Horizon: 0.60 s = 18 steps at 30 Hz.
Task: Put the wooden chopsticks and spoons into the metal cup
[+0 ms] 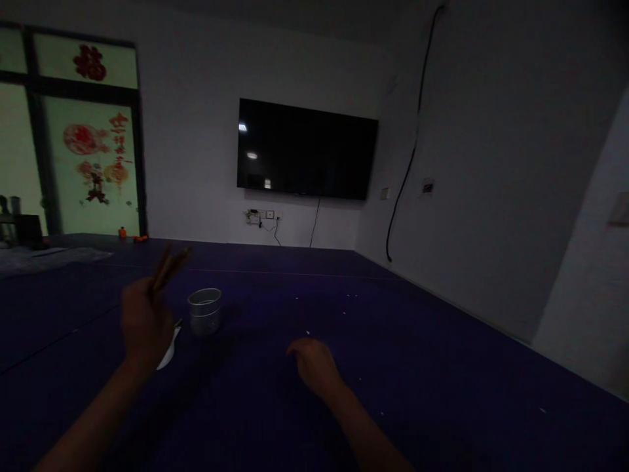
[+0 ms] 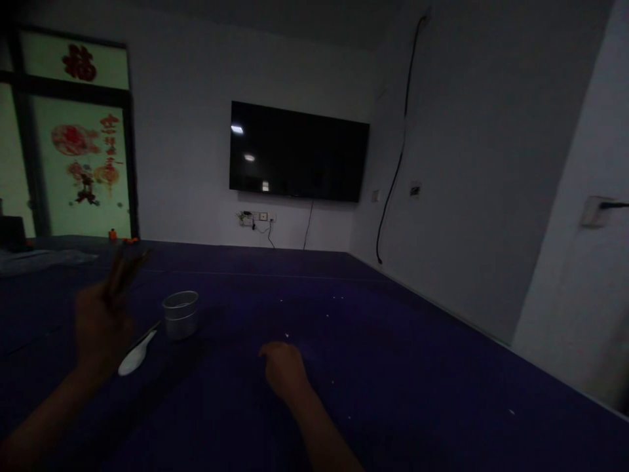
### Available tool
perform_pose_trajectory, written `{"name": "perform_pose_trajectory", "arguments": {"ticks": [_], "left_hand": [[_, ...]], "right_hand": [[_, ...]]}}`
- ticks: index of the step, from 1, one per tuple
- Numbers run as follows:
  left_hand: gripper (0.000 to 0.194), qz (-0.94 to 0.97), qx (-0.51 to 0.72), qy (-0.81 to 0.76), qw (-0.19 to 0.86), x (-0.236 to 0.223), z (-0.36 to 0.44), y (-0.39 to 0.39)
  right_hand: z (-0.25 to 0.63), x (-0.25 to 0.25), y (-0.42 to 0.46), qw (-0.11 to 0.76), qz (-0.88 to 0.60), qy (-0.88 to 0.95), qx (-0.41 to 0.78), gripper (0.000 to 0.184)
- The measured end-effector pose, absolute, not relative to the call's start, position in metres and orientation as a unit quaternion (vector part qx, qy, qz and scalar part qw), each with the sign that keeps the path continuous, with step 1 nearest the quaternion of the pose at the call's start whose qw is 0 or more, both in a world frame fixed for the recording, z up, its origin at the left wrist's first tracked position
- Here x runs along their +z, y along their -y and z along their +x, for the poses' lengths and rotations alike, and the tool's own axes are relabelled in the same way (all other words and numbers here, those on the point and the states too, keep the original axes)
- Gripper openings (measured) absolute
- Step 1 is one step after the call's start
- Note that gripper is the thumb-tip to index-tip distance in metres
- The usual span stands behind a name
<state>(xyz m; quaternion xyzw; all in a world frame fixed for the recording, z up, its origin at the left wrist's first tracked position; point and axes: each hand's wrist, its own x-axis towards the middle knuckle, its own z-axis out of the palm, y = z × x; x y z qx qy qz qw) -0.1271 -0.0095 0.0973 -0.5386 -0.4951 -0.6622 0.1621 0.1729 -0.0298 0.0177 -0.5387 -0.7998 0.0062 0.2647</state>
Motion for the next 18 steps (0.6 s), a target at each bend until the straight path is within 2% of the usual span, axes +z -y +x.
{"name": "perform_pose_trajectory", "arguments": {"ticks": [2, 4, 7, 9, 13, 18], "left_hand": [[0.020, -0.577, -0.671, 0.456, 0.096, 0.099, -0.084, 0.022], [0.022, -0.637, -0.665, 0.389, -0.023, 0.095, -0.039, 0.030], [0.027, -0.683, -0.630, 0.304, -0.211, 0.080, 0.012, 0.030], [0.030, -0.665, -0.614, 0.295, -0.306, 0.069, 0.030, 0.026], [0.032, -0.614, -0.616, 0.292, -0.399, 0.051, 0.036, 0.015], [0.043, -0.576, -0.609, 0.296, -0.458, 0.044, 0.023, 0.007]], "right_hand": [[0.167, 0.019, 0.034, 0.323, -0.496, 0.805, 0.024, 0.040], [0.161, 0.019, 0.039, 0.375, -0.445, 0.811, 0.055, 0.038], [0.152, 0.014, 0.043, 0.414, -0.406, 0.807, 0.113, 0.047], [0.146, 0.009, 0.041, 0.426, -0.410, 0.792, 0.152, 0.046], [0.135, 0.000, 0.033, 0.465, -0.386, 0.765, 0.222, 0.041], [0.116, -0.003, 0.024, 0.516, -0.331, 0.741, 0.274, 0.048]]}}
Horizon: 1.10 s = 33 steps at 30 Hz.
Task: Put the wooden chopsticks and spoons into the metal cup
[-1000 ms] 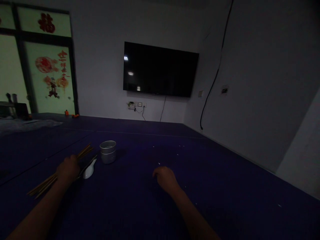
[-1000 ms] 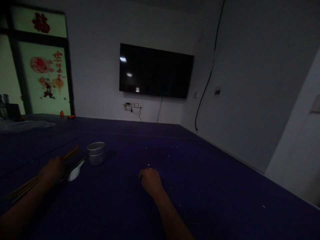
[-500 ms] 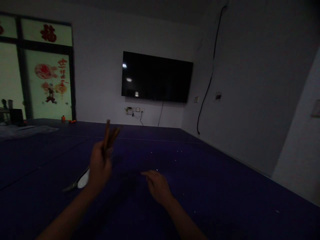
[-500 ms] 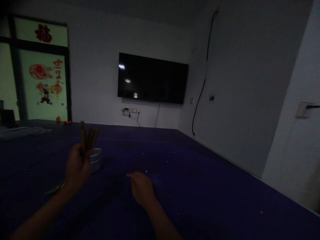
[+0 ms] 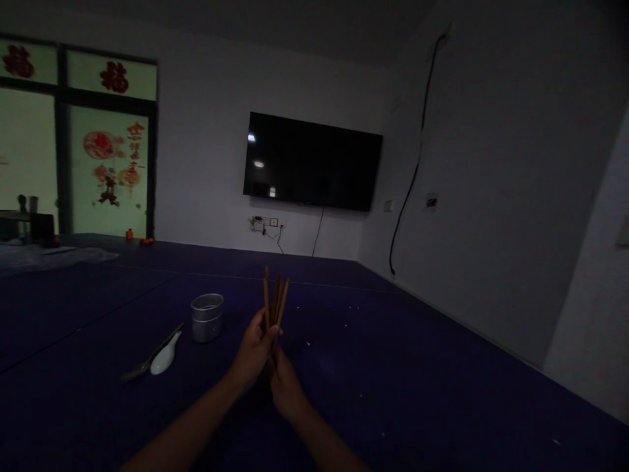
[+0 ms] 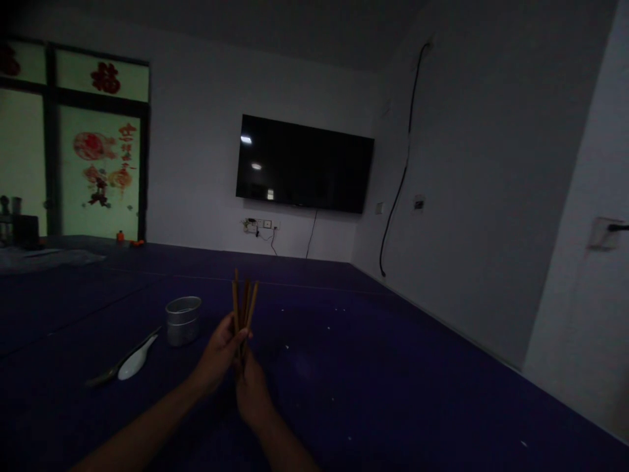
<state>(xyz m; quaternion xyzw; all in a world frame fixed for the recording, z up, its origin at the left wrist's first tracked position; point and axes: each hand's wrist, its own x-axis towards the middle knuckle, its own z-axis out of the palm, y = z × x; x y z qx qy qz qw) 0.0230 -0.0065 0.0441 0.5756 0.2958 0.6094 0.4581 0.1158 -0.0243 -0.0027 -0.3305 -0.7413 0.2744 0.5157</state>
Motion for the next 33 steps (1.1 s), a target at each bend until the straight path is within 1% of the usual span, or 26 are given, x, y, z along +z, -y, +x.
{"name": "perform_pose_trajectory", "arguments": {"ticks": [4, 6, 12, 16, 19, 22, 25, 33], "left_hand": [[0.040, 0.589, 0.589, -0.308, 0.460, 0.037, 0.012, 0.003], [0.041, 0.600, 0.574, -0.306, 0.467, 0.032, 0.007, 0.001], [0.044, 0.599, 0.562, -0.314, 0.476, 0.021, 0.000, 0.008], [0.044, 0.582, 0.569, -0.330, 0.478, 0.021, 0.003, 0.016], [0.042, 0.585, 0.566, -0.326, 0.481, 0.021, 0.005, 0.016], [0.042, 0.589, 0.556, -0.317, 0.493, 0.019, 0.005, 0.013], [0.044, 0.586, 0.552, -0.305, 0.509, 0.017, 0.005, 0.011], [0.045, 0.597, 0.532, -0.272, 0.535, 0.021, 0.002, 0.011]], "right_hand": [[0.104, -0.008, 0.019, 0.532, -0.323, 0.720, 0.307, 0.052], [0.101, -0.012, 0.016, 0.537, -0.327, 0.711, 0.315, 0.052], [0.101, -0.012, 0.022, 0.525, -0.321, 0.711, 0.340, 0.044], [0.106, -0.011, 0.028, 0.513, -0.336, 0.721, 0.323, 0.039], [0.110, -0.015, 0.026, 0.503, -0.380, 0.717, 0.299, 0.037], [0.114, -0.020, 0.022, 0.499, -0.432, 0.707, 0.255, 0.041], [0.116, -0.021, 0.021, 0.505, -0.452, 0.700, 0.225, 0.043], [0.119, -0.020, 0.021, 0.508, -0.456, 0.699, 0.214, 0.043]]}}
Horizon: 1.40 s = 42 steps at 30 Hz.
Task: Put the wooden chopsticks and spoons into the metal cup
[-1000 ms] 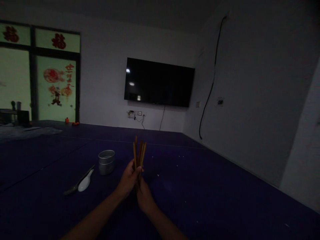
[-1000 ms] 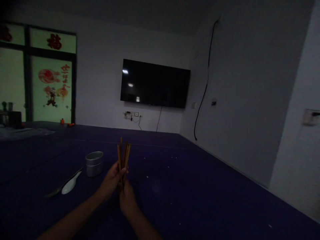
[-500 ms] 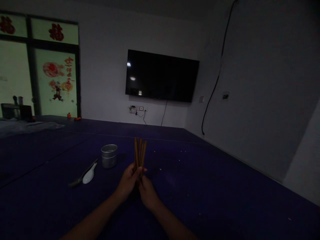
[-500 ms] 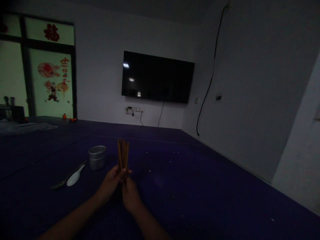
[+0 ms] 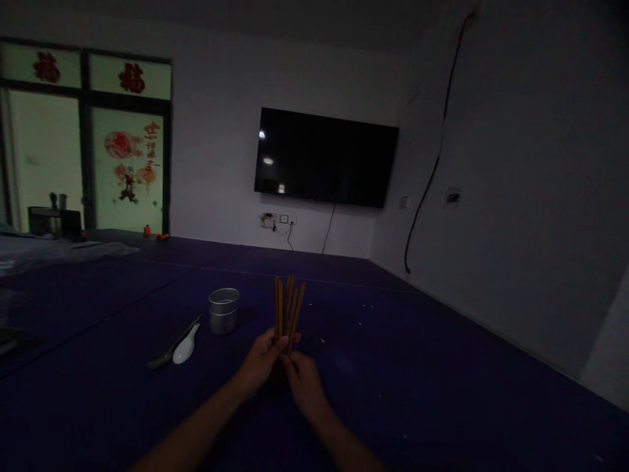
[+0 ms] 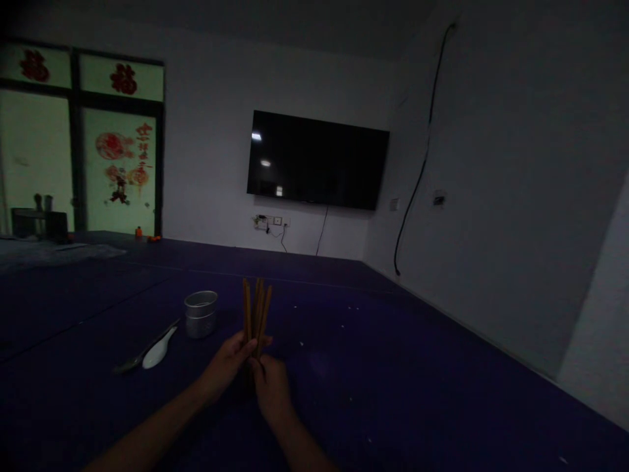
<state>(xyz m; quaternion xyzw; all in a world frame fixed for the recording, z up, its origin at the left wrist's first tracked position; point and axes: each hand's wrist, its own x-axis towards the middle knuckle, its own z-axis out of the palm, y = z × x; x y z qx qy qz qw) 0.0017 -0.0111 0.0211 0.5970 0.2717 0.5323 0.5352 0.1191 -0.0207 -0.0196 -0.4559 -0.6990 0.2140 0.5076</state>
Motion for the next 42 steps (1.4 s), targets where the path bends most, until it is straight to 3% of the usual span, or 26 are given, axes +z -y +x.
{"name": "perform_pose_trajectory", "arguments": {"ticks": [29, 42], "left_hand": [[0.049, 0.566, 0.521, -0.204, 0.605, 0.0190, -0.0061, 0.0026], [0.051, 0.549, 0.523, -0.210, 0.617, 0.0209, -0.0074, 0.0061]], "right_hand": [[0.1228, -0.0249, 0.0134, 0.488, -0.425, 0.719, 0.254, 0.057], [0.1240, -0.0266, 0.0118, 0.486, -0.421, 0.714, 0.277, 0.055]]}}
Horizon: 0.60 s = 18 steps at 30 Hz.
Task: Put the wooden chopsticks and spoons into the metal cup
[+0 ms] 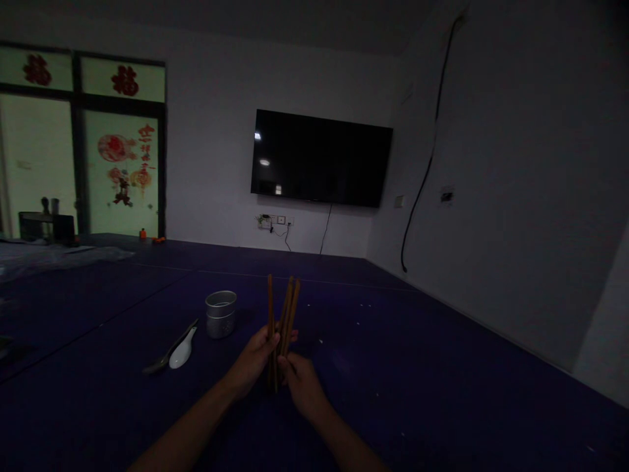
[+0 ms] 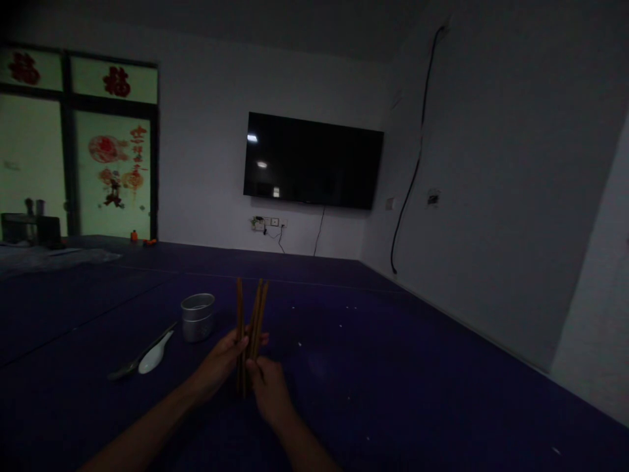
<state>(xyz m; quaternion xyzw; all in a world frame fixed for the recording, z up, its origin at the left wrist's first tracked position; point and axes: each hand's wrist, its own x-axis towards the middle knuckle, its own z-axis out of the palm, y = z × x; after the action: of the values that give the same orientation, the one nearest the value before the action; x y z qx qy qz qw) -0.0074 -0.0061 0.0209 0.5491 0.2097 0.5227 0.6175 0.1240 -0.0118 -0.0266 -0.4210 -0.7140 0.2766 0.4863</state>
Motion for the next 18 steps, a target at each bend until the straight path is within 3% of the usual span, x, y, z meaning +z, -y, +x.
{"name": "perform_pose_trajectory", "arguments": {"ticks": [18], "left_hand": [[0.049, 0.590, 0.494, -0.214, 0.601, 0.0298, -0.0118, 0.0057]], "right_hand": [[0.1235, -0.0258, 0.0147, 0.478, -0.427, 0.740, 0.204, 0.050]]}}
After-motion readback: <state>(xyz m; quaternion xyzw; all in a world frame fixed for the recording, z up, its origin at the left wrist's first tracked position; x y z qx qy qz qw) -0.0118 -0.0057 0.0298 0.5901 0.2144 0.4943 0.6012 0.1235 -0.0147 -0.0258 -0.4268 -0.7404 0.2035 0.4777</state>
